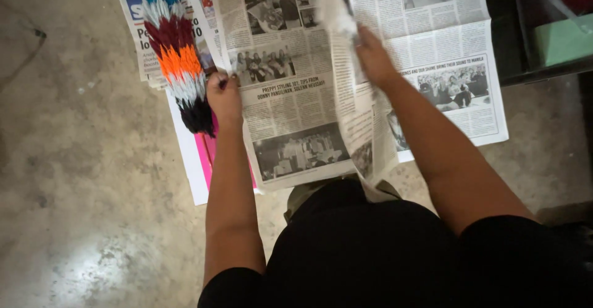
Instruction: The person uses a feather duster to sweep dust off the pages of a newspaper laid out on a table. They repeatedly turn the pages to clean both sides and then fold the newspaper.
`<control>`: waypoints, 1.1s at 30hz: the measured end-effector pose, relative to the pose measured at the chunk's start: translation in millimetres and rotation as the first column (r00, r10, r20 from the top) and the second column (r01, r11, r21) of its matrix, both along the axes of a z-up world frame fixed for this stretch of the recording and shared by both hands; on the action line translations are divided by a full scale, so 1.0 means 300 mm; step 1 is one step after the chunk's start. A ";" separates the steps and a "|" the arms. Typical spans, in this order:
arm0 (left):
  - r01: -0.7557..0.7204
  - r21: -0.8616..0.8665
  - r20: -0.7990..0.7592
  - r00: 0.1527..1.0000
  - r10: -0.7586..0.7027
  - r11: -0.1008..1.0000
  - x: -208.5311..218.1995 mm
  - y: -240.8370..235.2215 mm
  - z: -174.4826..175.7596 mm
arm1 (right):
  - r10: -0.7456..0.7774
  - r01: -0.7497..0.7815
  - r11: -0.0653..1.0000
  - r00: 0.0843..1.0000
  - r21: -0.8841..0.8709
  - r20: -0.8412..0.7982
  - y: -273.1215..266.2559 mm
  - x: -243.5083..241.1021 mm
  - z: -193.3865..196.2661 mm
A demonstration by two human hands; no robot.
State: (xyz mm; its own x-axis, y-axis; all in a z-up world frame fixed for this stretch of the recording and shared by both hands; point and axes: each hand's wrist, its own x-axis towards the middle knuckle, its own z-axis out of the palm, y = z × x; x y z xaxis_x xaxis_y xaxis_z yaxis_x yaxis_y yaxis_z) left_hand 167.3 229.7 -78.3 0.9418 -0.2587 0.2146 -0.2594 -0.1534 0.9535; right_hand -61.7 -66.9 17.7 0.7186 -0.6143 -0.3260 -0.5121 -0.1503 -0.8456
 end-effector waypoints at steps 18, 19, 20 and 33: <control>0.087 0.443 -0.221 0.975 0.015 0.892 0.008 -0.078 0.307 | 0.089 -0.335 0.783 0.895 -0.524 -0.438 0.197 0.129 -0.177; 0.001 0.577 0.015 1.000 -0.011 0.817 0.025 -0.076 0.266 | 0.133 -0.349 0.798 0.897 -0.492 -0.421 0.206 0.121 -0.145; -0.001 0.586 0.011 1.000 -0.007 0.811 0.042 -0.069 0.225 | 0.141 -0.355 0.801 0.895 -0.482 -0.424 0.211 0.089 -0.104; -0.135 0.668 0.150 0.988 0.046 0.732 0.150 -0.064 -0.064 | 0.166 -0.295 0.582 0.955 -0.758 -0.244 0.352 -0.417 -0.203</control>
